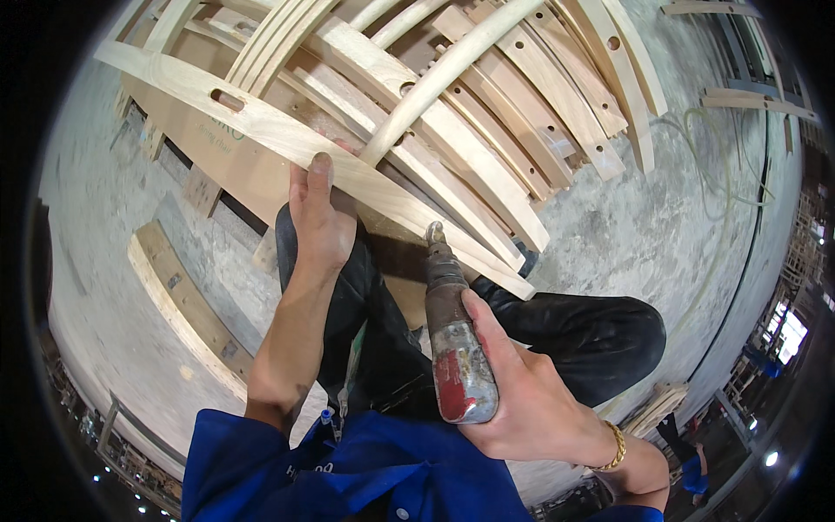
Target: The person assembles a wooden chair frame using a pneumatic drill. They align the backrest slats with the legs and drive fasteners into pre-drilled holes, then lift the frame upright to inspect the assembly.
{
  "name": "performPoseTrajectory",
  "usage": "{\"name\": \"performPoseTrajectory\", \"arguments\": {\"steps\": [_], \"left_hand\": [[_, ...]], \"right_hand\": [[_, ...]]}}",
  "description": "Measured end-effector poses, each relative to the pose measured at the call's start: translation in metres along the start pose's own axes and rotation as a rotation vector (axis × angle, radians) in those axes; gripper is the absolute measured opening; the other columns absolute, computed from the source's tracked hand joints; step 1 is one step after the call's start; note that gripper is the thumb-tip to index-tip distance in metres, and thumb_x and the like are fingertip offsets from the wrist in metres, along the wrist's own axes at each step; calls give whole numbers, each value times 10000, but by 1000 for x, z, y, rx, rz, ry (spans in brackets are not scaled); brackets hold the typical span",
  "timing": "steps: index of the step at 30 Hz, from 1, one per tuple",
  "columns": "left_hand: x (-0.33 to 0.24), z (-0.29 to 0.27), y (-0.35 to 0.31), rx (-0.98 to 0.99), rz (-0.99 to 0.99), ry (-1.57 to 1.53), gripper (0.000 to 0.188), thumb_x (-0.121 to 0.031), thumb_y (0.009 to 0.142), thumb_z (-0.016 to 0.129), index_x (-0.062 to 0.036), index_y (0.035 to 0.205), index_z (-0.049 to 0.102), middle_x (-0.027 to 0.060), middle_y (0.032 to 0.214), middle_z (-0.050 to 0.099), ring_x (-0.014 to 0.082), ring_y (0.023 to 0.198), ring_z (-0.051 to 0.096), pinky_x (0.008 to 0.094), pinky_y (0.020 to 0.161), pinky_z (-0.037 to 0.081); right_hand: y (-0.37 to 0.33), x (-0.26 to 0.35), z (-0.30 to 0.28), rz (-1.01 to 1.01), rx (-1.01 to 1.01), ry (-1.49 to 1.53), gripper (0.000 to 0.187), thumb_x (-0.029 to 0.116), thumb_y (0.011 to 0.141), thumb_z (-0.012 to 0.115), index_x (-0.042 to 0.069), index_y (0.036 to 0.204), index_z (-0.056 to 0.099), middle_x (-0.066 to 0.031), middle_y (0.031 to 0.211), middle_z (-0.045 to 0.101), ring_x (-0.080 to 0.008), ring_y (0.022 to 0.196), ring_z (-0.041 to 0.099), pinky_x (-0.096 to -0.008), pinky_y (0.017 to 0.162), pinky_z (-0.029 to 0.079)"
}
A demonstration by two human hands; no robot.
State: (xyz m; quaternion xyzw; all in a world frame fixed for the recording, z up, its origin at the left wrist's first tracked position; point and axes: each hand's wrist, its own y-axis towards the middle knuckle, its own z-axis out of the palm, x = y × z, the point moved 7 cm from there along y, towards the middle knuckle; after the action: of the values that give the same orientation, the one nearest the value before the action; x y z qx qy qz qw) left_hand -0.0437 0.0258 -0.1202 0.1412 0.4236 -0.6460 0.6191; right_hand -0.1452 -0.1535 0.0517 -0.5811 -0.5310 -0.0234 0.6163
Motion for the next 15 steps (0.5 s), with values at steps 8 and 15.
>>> {"name": "performPoseTrajectory", "arguments": {"steps": [8,15], "left_hand": [[0,0,-2,58,1,-21,587,-225,953,662,-57,1409,333,63,1341,473,121,1227,443,316,1090,318],[0,2,-2,50,10,-7,586,-230,952,662,-58,1411,339,66,1346,480,118,1223,442,310,1087,313]], "right_hand": [[-9,-16,2,81,-97,245,1002,43,630,702,-34,1506,222,-156,1250,585,-191,1113,581,-291,980,407],[-10,-13,4,60,-146,251,991,30,623,691,-44,1499,233,-170,1344,516,-198,1192,532,-297,1026,362]]}}
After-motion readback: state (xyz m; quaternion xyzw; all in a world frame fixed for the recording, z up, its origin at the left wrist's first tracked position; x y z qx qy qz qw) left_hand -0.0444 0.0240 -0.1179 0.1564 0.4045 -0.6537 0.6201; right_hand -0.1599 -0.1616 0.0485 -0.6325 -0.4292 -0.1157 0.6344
